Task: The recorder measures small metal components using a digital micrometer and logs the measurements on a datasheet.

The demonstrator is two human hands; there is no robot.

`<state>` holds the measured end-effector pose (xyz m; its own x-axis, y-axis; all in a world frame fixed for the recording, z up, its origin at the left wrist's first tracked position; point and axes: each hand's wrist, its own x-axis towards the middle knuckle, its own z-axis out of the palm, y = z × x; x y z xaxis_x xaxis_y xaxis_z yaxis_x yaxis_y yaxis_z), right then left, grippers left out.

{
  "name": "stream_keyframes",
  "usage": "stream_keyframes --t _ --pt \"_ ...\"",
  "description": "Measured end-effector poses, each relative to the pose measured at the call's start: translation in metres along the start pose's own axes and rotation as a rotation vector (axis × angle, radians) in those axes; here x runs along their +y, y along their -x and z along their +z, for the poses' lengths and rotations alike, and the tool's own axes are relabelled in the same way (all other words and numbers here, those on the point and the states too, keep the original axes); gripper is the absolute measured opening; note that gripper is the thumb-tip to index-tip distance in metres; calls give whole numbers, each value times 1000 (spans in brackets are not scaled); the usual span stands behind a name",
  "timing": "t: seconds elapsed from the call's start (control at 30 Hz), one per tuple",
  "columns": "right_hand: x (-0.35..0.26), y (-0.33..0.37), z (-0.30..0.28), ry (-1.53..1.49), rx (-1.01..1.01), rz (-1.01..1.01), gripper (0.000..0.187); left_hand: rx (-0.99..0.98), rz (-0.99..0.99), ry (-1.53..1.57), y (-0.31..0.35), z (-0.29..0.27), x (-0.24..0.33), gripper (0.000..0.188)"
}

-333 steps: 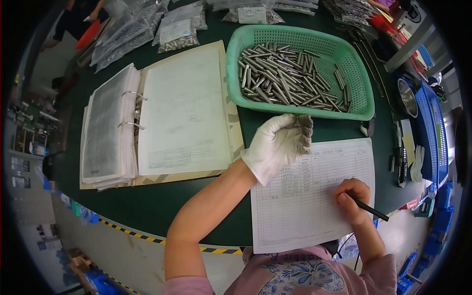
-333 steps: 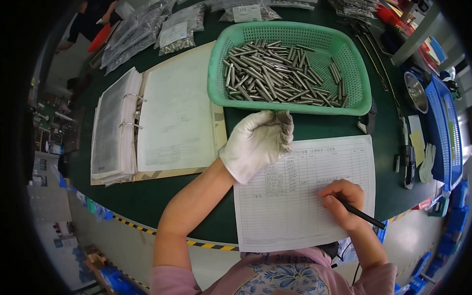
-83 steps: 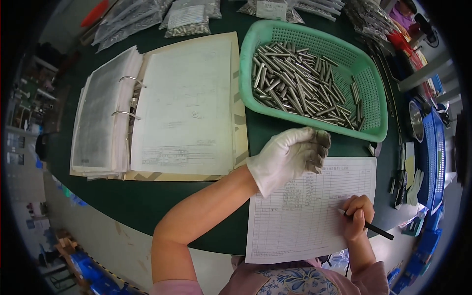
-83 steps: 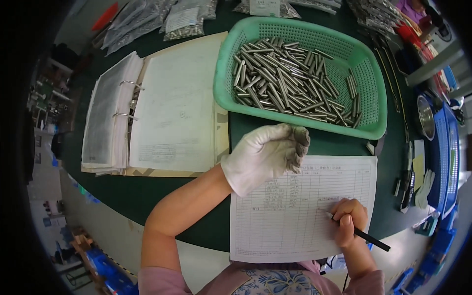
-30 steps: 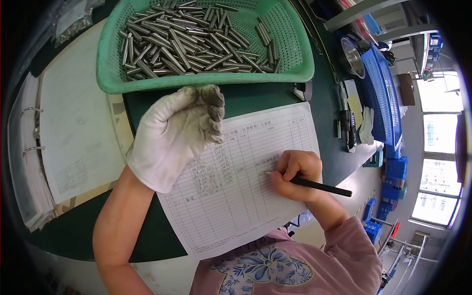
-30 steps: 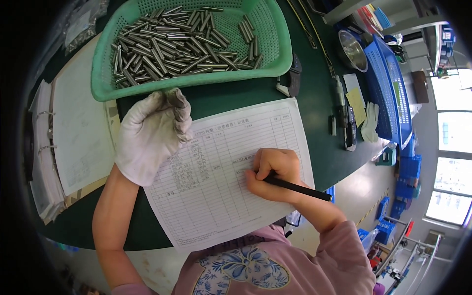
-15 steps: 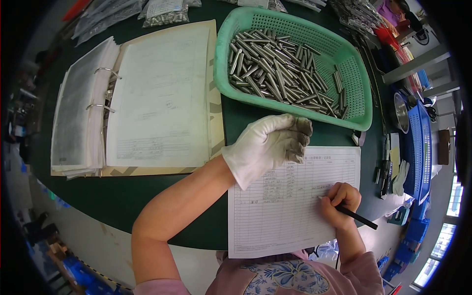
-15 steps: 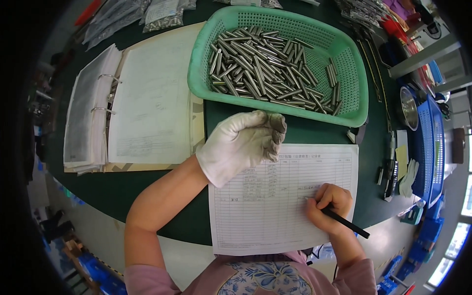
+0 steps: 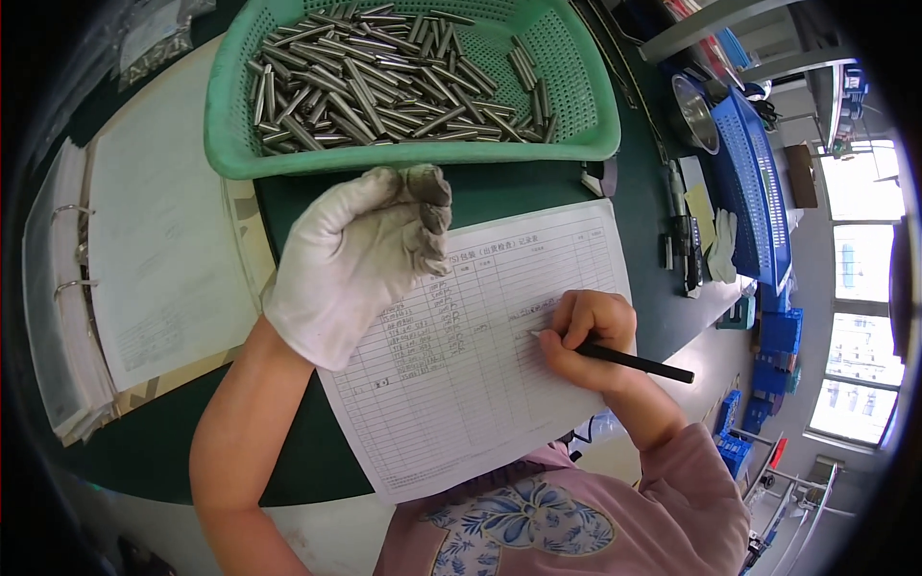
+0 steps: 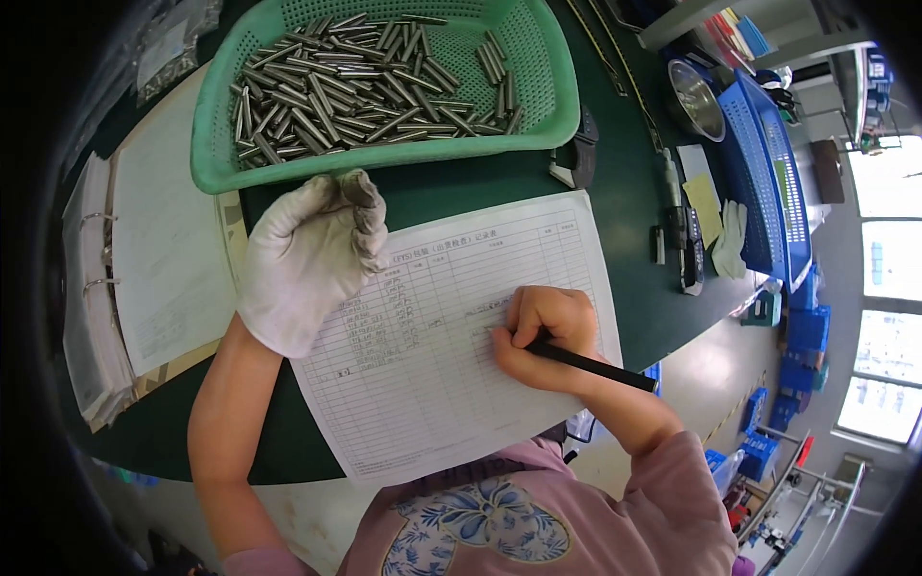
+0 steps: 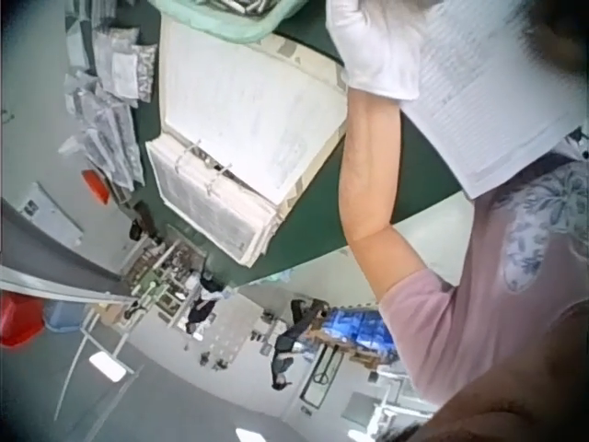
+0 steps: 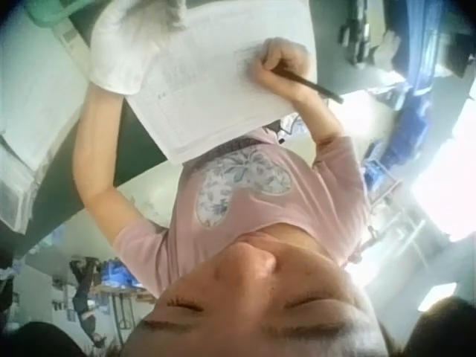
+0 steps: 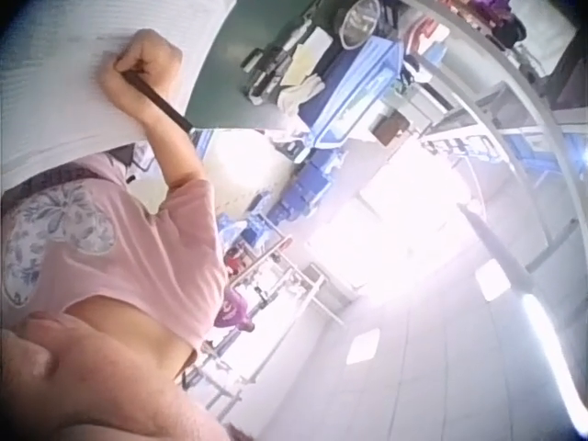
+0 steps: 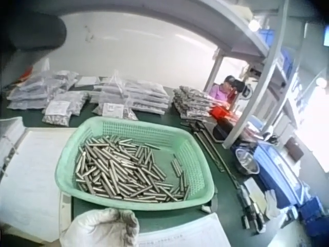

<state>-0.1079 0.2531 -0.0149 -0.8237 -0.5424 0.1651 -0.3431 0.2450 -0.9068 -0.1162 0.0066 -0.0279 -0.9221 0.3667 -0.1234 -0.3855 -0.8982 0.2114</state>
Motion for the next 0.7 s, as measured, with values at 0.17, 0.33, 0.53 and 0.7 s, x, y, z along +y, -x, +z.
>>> stream_keyframes --t 0.17,0.33,0.53,0.7 --pt "1 1 1 7 0 -13 30 20 1 11 1 0 -1 30" --pt "0 1 2 18 0 -42 31 29 2 25 1 0 -2 31" --pt "0 1 3 24 11 -37 31 19 -2 21 1 0 -1 30" --pt "2 0 2 17 12 -50 31 28 5 19 1 1 0 29"
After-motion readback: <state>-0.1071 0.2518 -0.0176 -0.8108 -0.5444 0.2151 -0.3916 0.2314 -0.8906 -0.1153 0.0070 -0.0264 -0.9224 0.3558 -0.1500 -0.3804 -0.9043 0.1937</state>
